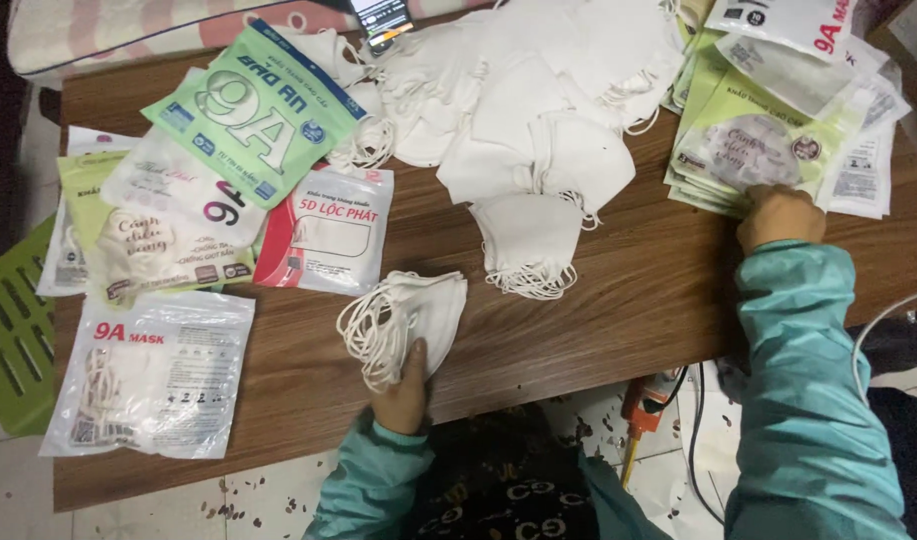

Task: Sorting and stacking face masks on a wooden table for packaging.

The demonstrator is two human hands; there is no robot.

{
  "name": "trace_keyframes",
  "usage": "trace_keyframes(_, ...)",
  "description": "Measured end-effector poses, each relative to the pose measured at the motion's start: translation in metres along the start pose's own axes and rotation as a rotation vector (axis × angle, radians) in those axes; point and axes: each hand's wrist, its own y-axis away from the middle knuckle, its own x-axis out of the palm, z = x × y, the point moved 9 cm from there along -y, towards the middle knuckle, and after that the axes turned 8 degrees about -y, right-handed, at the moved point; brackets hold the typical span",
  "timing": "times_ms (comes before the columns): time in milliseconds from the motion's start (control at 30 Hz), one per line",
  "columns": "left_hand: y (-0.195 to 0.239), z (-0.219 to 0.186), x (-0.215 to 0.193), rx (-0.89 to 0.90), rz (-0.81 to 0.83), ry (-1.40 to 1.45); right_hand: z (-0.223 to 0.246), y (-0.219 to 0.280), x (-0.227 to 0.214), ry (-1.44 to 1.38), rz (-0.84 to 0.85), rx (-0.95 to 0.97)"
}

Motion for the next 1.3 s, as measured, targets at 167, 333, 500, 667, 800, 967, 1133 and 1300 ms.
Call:
trace_keyframes(167, 0.000, -0.015, -0.004, 0.042, -0.012, 0.108, 0.028, 0.027, -0.084, -0.318, -0.433, -0.145)
trace_keyframes(333, 0.002, -0.036, -0.020, 0.021, -0.043, 0.131, 0.131, 0.101, -0.226, -0.730, -0.707, -0.391)
trace_keyframes(500, 0.006, -0.022, -0.074, -0.137, -0.298, -0.050, 0.250, 0.185, -0.286, -1.254, -0.712, -0.515)
trace_keyframes(667, 0.014, -0.084, -0.119, 0.052, -0.446, 0.179, 0.394, 0.230, -0.185, -1.804, 0.073, -0.510)
trace_keyframes(800, 0.027, -0.109, -0.131, 0.313, -0.484, 0.237, 0.484, 0.260, -0.142, -1.963, 0.607, -0.580)
trace_keyframes(967, 0.026, -0.101, -0.118, -0.004, -0.329, 0.200, 0.455, 0.235, -0.135, -2.231, 0.918, -0.315)
trace_keyframes(1133, 0.020, -0.081, -0.066, -0.118, 0.331, -0.291, 0.408, 0.219, -0.100, -2.588, 1.040, -0.335)
trace_keyframes(1300, 0.045, -0.106, 0.002, 0.096, 0.721, -0.208, 0.383, 0.255, -0.091, -2.122, 1.319, -0.532)
